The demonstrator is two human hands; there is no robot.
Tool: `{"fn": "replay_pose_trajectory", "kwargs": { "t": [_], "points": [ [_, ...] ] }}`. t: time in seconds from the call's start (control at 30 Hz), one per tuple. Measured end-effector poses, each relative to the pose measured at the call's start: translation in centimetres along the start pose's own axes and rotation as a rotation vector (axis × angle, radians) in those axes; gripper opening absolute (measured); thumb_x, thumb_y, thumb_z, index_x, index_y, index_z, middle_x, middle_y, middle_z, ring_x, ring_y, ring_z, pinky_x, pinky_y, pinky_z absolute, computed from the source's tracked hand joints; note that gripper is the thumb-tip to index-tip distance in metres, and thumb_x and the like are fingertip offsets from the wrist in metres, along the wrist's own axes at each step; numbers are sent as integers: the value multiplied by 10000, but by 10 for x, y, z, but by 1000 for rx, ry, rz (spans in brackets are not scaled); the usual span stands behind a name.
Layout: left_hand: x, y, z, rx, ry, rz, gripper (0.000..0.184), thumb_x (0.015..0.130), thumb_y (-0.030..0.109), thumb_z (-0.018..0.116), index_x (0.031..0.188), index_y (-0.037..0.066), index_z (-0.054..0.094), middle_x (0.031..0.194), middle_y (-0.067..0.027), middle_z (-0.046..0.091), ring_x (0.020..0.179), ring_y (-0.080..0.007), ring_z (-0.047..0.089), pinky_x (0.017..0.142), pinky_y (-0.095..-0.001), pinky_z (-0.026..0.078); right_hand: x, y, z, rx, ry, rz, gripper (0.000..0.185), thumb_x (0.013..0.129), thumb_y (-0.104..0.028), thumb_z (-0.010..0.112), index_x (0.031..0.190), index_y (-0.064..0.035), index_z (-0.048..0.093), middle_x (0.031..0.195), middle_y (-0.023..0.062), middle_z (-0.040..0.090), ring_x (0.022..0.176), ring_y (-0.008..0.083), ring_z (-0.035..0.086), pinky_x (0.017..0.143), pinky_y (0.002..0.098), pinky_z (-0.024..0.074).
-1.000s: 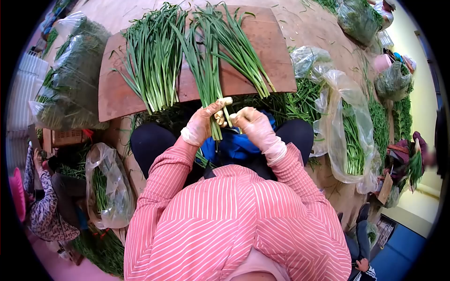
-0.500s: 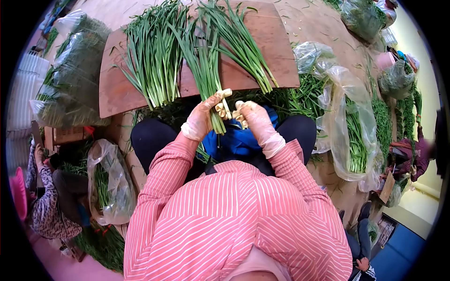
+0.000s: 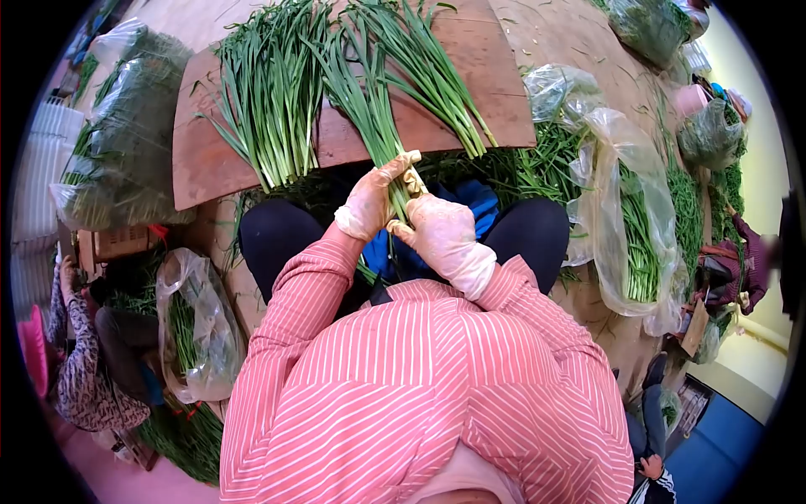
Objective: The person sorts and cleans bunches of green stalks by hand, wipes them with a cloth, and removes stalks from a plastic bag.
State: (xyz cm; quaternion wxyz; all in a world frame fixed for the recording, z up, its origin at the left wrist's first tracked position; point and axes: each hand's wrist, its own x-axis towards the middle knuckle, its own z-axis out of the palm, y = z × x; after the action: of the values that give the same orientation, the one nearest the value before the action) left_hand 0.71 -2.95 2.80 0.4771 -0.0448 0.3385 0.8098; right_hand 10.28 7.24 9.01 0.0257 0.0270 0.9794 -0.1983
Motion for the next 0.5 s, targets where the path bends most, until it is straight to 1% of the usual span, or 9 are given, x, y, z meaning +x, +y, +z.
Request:
{"fn": "replay_pose_trajectory", "kwargs": {
  "t": [0.03, 0.07, 0.1, 0.17, 0.23, 0.27, 0.33, 0.47, 0.5],
  "points": [
    [3, -3, -2, -45, -26, -5, 364, 944, 232, 481, 1203, -20, 516, 845, -33, 554, 780, -150, 548, 742, -293, 472, 2, 1, 2, -2, 1, 5, 332, 715, -397, 679, 704, -72, 608, 692, 101, 599, 623, 276, 609, 545, 396, 471],
    [4, -5, -4, -44, -49, -2, 389, 932, 235, 499, 1219, -29, 495, 869, -44, 556, 810, -164, 547, 773, -305, 467, 3, 2, 6, -20, -56, 42, 315, 720, -383, 676, 708, -74, 615, 689, 103, 606, 629, 275, 615, 546, 396, 475],
    [4, -5, -2, -45, -52, -5, 389, 932, 235, 499, 1219, -29, 495, 869, -44, 556, 810, -164, 547, 773, -305, 467, 5, 3, 8, -37, -113, 81, 297, 725, -369, 673, 712, -76, 621, 687, 106, 613, 636, 275, 622, 548, 397, 479],
    [4, -6, 2, -42, -86, -13, 428, 921, 254, 517, 1235, -33, 474, 889, -48, 555, 822, -165, 548, 787, -305, 465, 7, 2, 6, -42, -133, 99, 275, 736, -353, 655, 730, -79, 639, 700, 117, 631, 652, 275, 635, 563, 401, 491],
    [6, -7, 3, -42, -87, -20, 436, 918, 260, 521, 1237, -34, 472, 894, -50, 555, 827, -168, 550, 792, -307, 466, 10, 2, 6, -48, -225, 189, 278, 743, -347, 634, 729, -69, 648, 718, 126, 641, 655, 287, 638, 586, 411, 500],
    [7, -7, 3, -43, -86, -25, 444, 915, 265, 525, 1238, -35, 469, 898, -52, 556, 831, -172, 551, 797, -310, 466, 10, 4, 6, -48, -225, 191, 278, 743, -347, 634, 729, -69, 648, 718, 126, 641, 655, 287, 638, 586, 411, 500],
    [7, -6, 5, -69, -93, -42, 442, 916, 261, 522, 1238, -37, 468, 899, -55, 558, 834, -173, 552, 800, -316, 467, 10, 12, 5, 30, -177, 124, 277, 747, -341, 618, 711, -68, 651, 697, 136, 640, 652, 304, 636, 600, 416, 502],
    [4, -3, 13, -136, -140, -53, 434, 916, 245, 517, 1238, -41, 464, 883, -57, 557, 825, -175, 553, 801, -341, 469, 8, 22, 9, 92, -205, 92, 260, 750, -325, 612, 677, -77, 644, 659, 138, 627, 634, 313, 626, 592, 418, 497],
    [3, -1, 14, -134, -139, -54, 434, 916, 245, 517, 1238, -41, 464, 883, -57, 557, 825, -175, 553, 801, -341, 469, 7, 23, 13, 131, -143, 52, 268, 762, -324, 606, 657, -80, 631, 642, 134, 617, 619, 315, 618, 580, 421, 489]
  ]
}}
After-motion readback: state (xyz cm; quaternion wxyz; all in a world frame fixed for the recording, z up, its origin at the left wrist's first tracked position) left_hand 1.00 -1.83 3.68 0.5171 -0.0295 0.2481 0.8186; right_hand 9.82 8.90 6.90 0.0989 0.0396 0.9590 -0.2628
